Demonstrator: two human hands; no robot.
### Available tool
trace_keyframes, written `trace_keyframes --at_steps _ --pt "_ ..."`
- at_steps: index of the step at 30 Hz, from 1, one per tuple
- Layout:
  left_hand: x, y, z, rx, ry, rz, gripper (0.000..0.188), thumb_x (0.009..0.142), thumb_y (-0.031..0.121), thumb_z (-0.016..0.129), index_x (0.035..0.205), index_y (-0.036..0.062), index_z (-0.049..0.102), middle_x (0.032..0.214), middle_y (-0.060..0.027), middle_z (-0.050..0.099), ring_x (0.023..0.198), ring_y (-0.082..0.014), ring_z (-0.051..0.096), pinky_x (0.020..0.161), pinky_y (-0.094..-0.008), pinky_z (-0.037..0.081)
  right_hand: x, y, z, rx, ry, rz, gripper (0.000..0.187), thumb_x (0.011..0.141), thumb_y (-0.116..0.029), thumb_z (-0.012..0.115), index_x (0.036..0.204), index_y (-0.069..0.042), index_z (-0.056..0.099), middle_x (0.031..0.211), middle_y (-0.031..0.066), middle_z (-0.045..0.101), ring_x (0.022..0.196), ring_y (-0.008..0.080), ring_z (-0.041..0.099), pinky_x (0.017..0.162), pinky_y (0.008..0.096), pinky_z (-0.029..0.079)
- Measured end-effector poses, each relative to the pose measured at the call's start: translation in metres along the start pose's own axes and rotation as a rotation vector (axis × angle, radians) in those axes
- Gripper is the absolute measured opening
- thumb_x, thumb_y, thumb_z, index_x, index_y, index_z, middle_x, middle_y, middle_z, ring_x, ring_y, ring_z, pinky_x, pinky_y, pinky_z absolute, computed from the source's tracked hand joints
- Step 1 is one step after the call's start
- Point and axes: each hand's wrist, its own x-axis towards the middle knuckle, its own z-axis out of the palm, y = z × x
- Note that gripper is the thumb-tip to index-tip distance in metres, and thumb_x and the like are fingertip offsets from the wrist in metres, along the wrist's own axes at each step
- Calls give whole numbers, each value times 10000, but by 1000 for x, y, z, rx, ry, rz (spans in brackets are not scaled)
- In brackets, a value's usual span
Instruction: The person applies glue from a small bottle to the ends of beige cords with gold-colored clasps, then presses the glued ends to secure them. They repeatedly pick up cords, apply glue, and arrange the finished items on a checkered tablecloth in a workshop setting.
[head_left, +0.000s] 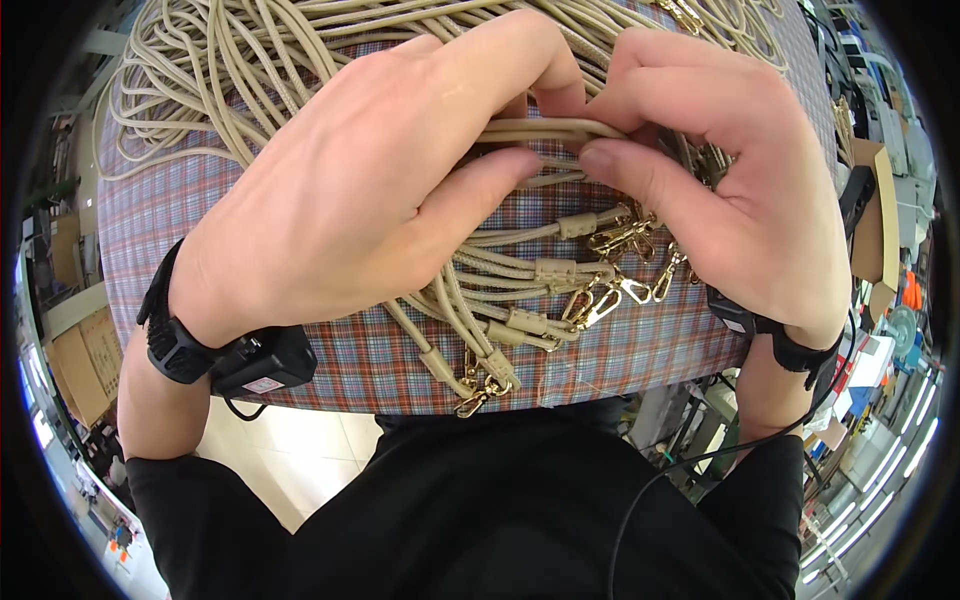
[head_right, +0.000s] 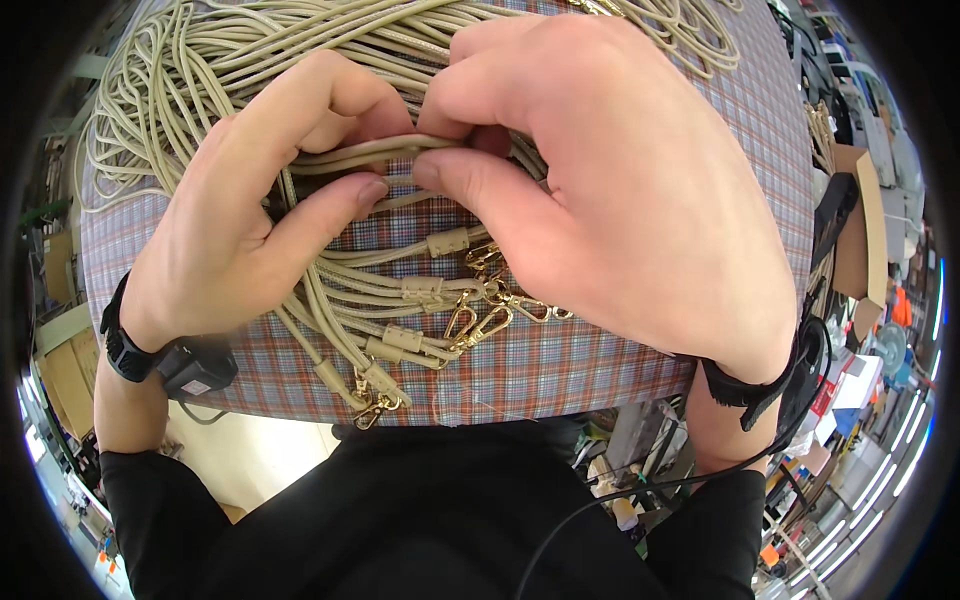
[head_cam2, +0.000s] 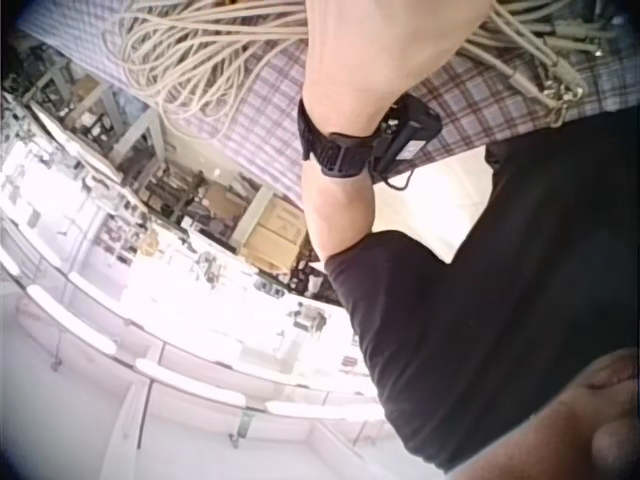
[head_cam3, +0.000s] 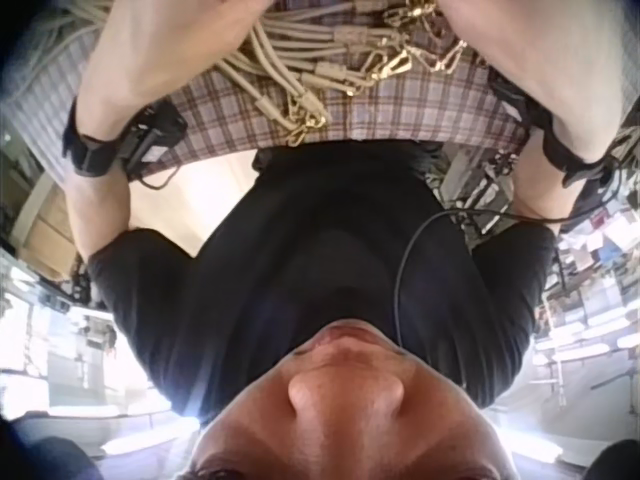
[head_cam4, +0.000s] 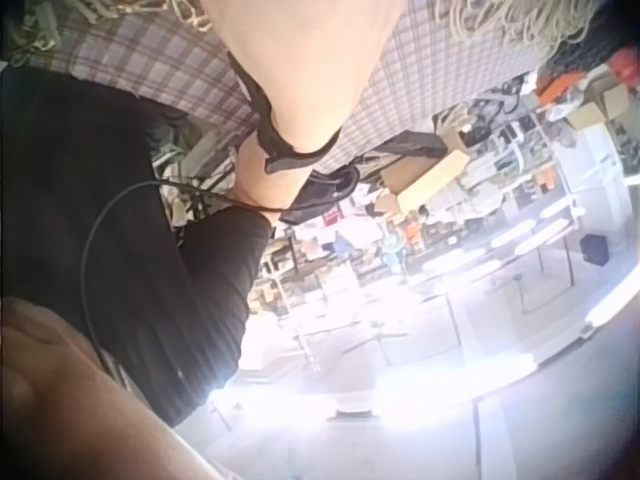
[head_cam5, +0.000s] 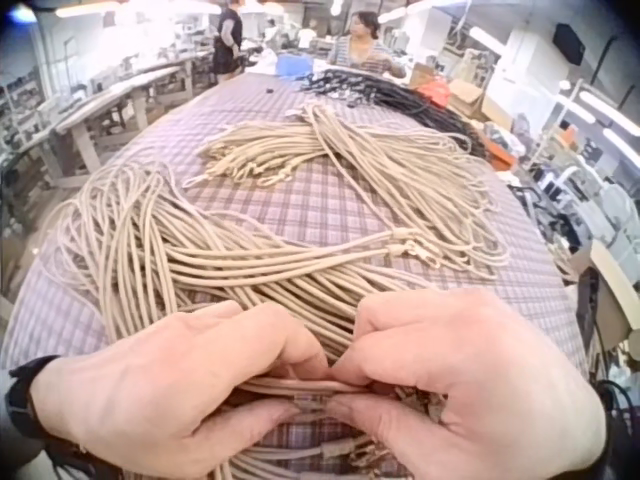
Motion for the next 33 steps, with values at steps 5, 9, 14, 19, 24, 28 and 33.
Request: trace_keyframes --at_steps 5,9,14,19,24,28,33 --pt "0 6 -2 -31 -57 -52 527 771 -73 870 1235 -6 629 995 -87 670 881 -194 671 799 -331 569 -4 -2 0 -20 -80 -78 268 737 31 861 952 16 703 912 126 659 868 335 686 771 427 529" --pt "2 16 -2 -33 -48 -27 612 687 -89 891 1226 1 615 960 -60 622 833 -196 649 752 -326 563 -7 -6 11 -114 -66 -124 375 653 -16 922 980 -18 740 1028 149 729 949 411 710 845 494 568" --pt "-3 13 -2 -58 -13 -59 602 697 -113 858 1232 -2 604 1026 -87 621 864 -231 660 815 -338 576 -1 -13 13 -93 -129 -85 298 659 14 898 906 2 731 1069 153 758 905 370 722 809 446 576" --pt "-5 6 -4 -67 -17 -59 607 703 -123 855 1241 -8 599 1077 -100 649 942 -242 703 880 -351 577 -3 -15 6 98 -74 106 155 714 42 808 828 34 704 1008 133 749 763 252 688 677 349 525" --pt "-2 15 -4 -98 -40 -80 512 742 -121 834 1196 7 635 1005 -99 678 997 -296 722 879 -369 570 -3 -13 2 226 -119 169 120 734 19 784 816 35 697 974 123 735 740 246 654 653 349 486" --pt "0 16 -17 -28 -213 11 394 786 -27 847 1139 37 686 967 -107 660 950 -347 659 842 -419 515 -7 -7 -17 127 -102 -83 158 764 -46 857 866 19 754 879 112 683 783 254 634 717 355 482" --pt "6 12 -23 85 -416 133 351 837 235 893 1110 58 762 963 -64 621 902 -296 579 810 -448 418 -27 3 -73 18 99 147 155 842 -50 844 993 -18 826 857 59 667 796 175 610 733 293 421"
